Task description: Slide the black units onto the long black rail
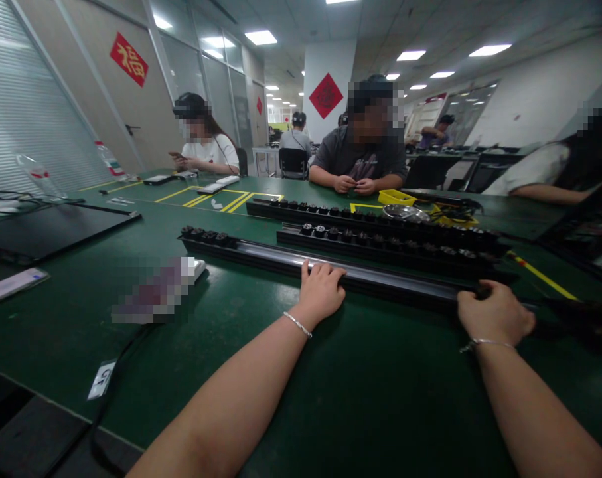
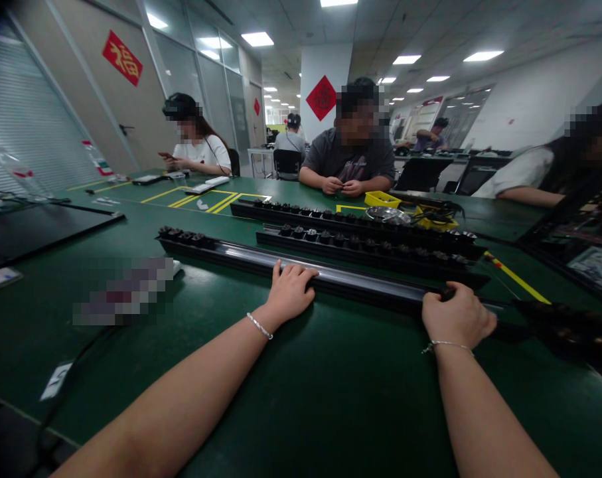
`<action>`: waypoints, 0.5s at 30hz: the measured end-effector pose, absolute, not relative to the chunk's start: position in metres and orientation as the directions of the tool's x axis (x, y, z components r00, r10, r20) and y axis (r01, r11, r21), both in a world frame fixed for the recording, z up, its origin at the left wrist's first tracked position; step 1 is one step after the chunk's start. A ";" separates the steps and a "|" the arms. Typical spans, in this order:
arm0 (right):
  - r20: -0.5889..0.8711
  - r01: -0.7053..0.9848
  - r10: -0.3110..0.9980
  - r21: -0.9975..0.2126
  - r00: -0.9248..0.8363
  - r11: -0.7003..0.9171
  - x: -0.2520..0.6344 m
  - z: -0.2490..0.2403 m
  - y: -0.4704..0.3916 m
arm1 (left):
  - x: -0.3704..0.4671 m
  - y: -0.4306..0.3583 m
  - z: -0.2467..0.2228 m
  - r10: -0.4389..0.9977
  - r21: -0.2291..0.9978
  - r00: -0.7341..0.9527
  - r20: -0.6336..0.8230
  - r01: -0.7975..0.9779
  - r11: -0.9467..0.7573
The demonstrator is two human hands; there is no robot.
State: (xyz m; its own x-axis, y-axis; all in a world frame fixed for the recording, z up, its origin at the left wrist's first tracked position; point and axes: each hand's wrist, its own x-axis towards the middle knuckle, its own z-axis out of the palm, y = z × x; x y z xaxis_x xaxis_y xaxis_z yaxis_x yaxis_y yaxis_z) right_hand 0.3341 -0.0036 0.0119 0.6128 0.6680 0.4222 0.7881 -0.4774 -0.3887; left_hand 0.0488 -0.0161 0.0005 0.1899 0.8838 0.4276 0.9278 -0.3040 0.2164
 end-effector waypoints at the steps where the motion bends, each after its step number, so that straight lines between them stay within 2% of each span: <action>1: 0.423 0.785 0.664 -0.393 0.616 -0.478 0.335 0.011 -0.003 | 0.049 -0.016 0.000 0.885 0.216 0.187 0.426 0.929 -0.300; 15: 0.446 0.761 0.620 -0.445 0.646 -0.473 0.349 0.004 -0.002 | 0.049 -0.016 0.002 0.894 0.214 0.184 0.409 0.933 -0.290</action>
